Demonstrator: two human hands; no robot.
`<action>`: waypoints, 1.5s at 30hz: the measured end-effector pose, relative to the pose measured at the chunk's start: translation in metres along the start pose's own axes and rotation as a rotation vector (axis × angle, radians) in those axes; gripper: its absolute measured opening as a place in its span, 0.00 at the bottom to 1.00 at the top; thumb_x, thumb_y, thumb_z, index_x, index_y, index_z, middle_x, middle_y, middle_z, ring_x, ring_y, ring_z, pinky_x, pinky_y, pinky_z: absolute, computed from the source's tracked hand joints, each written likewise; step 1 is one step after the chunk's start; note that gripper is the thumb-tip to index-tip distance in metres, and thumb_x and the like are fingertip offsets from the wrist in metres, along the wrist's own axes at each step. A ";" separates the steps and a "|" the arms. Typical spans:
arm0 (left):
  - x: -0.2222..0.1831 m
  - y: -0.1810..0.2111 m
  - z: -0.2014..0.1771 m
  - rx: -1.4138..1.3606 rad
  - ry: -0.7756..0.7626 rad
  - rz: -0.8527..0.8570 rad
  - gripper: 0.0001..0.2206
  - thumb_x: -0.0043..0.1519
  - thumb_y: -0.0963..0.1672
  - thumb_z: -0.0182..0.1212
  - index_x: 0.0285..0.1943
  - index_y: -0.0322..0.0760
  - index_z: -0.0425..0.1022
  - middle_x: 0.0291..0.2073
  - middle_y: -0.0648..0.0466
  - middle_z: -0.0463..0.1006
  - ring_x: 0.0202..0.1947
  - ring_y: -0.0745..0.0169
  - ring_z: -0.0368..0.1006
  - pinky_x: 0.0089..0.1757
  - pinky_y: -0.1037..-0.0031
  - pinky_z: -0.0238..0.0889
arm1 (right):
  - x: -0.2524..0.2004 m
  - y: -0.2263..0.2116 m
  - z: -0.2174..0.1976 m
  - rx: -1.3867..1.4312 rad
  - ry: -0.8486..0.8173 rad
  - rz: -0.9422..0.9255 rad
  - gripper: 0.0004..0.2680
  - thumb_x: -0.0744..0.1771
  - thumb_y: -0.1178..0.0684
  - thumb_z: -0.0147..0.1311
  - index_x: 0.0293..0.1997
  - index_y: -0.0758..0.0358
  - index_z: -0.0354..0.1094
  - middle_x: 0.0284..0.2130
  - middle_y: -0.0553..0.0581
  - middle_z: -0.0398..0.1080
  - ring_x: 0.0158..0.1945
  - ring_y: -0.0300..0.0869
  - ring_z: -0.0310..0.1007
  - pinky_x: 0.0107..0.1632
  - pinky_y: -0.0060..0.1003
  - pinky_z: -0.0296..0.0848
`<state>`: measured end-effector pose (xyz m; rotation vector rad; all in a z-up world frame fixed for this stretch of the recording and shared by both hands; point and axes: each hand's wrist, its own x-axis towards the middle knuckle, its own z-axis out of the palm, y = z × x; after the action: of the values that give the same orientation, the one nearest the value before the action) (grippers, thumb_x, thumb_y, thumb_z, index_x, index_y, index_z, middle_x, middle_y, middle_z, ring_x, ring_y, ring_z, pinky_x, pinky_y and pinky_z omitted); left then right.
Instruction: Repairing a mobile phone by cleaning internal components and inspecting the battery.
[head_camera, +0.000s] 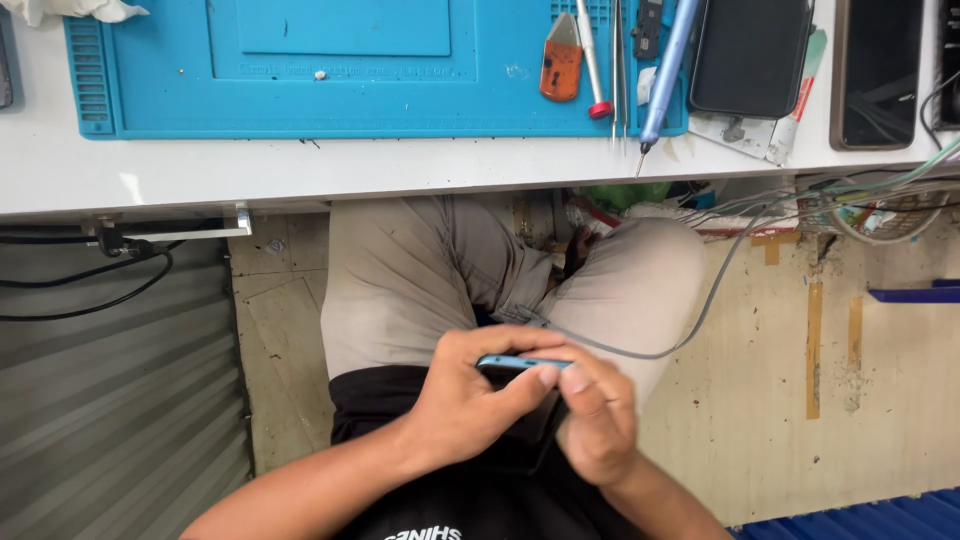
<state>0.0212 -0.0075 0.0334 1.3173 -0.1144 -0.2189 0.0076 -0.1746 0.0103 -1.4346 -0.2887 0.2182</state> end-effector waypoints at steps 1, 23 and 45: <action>-0.005 -0.011 -0.002 -0.007 0.046 -0.029 0.14 0.56 0.37 0.64 0.51 0.22 0.80 0.32 0.46 0.84 0.27 0.69 0.74 0.31 0.83 0.70 | -0.005 0.009 0.003 0.005 0.020 0.036 0.14 0.71 0.51 0.37 0.46 0.73 0.71 0.33 0.57 0.72 0.35 0.38 0.65 0.43 0.32 0.65; -0.017 0.002 -0.010 -0.042 0.007 -0.060 0.19 0.60 0.41 0.59 0.60 0.24 0.72 0.47 0.46 0.80 0.42 0.63 0.74 0.46 0.74 0.71 | -0.006 0.015 -0.009 0.342 0.055 0.212 0.16 0.69 0.52 0.40 0.50 0.82 0.69 0.47 0.74 0.72 0.49 0.50 0.71 0.57 0.40 0.68; 0.054 0.020 -0.025 0.478 -0.308 0.736 0.18 0.58 0.38 0.65 0.57 0.29 0.72 0.46 0.47 0.83 0.44 0.49 0.83 0.46 0.64 0.75 | 0.036 -0.051 -0.018 -0.081 -0.061 -0.530 0.14 0.65 0.47 0.42 0.47 0.63 0.71 0.43 0.65 0.78 0.47 0.52 0.83 0.55 0.45 0.84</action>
<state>0.0811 0.0088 0.0443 1.6131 -0.9401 0.2538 0.0462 -0.1869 0.0609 -1.3813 -0.7205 -0.1846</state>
